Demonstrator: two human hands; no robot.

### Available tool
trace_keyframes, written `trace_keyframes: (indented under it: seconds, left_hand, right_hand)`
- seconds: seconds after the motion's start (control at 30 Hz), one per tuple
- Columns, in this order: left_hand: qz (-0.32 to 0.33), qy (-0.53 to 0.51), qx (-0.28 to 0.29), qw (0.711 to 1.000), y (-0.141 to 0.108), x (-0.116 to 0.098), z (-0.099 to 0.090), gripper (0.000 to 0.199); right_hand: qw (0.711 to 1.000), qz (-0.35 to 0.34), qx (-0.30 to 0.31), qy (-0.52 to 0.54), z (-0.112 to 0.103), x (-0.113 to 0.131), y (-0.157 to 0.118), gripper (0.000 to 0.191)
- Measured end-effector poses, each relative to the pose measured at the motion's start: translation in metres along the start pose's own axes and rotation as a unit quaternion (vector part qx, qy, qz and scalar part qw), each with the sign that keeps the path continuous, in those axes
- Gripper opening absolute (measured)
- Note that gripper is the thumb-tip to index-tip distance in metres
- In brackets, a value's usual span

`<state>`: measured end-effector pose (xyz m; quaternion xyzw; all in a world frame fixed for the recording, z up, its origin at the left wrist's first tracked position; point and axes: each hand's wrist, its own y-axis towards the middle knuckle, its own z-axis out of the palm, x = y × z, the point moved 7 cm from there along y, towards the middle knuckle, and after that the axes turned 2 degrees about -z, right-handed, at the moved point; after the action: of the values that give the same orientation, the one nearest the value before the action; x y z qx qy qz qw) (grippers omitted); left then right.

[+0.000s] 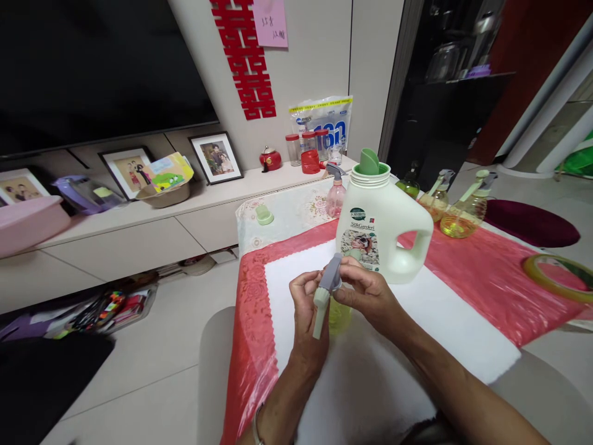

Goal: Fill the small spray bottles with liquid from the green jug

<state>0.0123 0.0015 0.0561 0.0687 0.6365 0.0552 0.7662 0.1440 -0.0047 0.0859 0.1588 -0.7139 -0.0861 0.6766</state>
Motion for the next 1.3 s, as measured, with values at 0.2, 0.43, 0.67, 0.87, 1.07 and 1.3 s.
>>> trace_keyframes:
  seconds: [0.2,0.43,0.67,0.87,1.07,1.3]
  left_hand:
    - [0.027,0.013,0.023,0.999,0.003,0.002,-0.001,0.042]
    - [0.001,-0.008,0.046,0.999,0.005,0.008,0.002,0.051]
    - [-0.094,0.022,0.144,0.985,0.002,0.019,0.020,0.069]
    - [-0.202,0.039,0.248,0.947,-0.009,0.036,0.028,0.080]
    - [-0.161,0.063,0.244,0.954,-0.012,0.032,0.036,0.070]
    - [-0.136,0.084,0.205,0.966,-0.014,0.027,0.041,0.075]
  right_hand:
    - [0.998,-0.024,0.027,-0.048,0.000,0.003,0.000,0.034]
    - [0.999,-0.024,0.020,-0.010,-0.006,0.005,0.003,0.034]
    - [0.994,0.016,0.020,0.110,-0.020,0.001,0.000,0.042]
    - [0.981,0.024,-0.004,0.191,-0.035,0.007,-0.003,0.048]
    - [0.973,0.010,-0.023,0.229,-0.040,0.012,-0.005,0.040]
    - [0.972,0.016,-0.050,0.229,-0.042,0.007,-0.008,0.033]
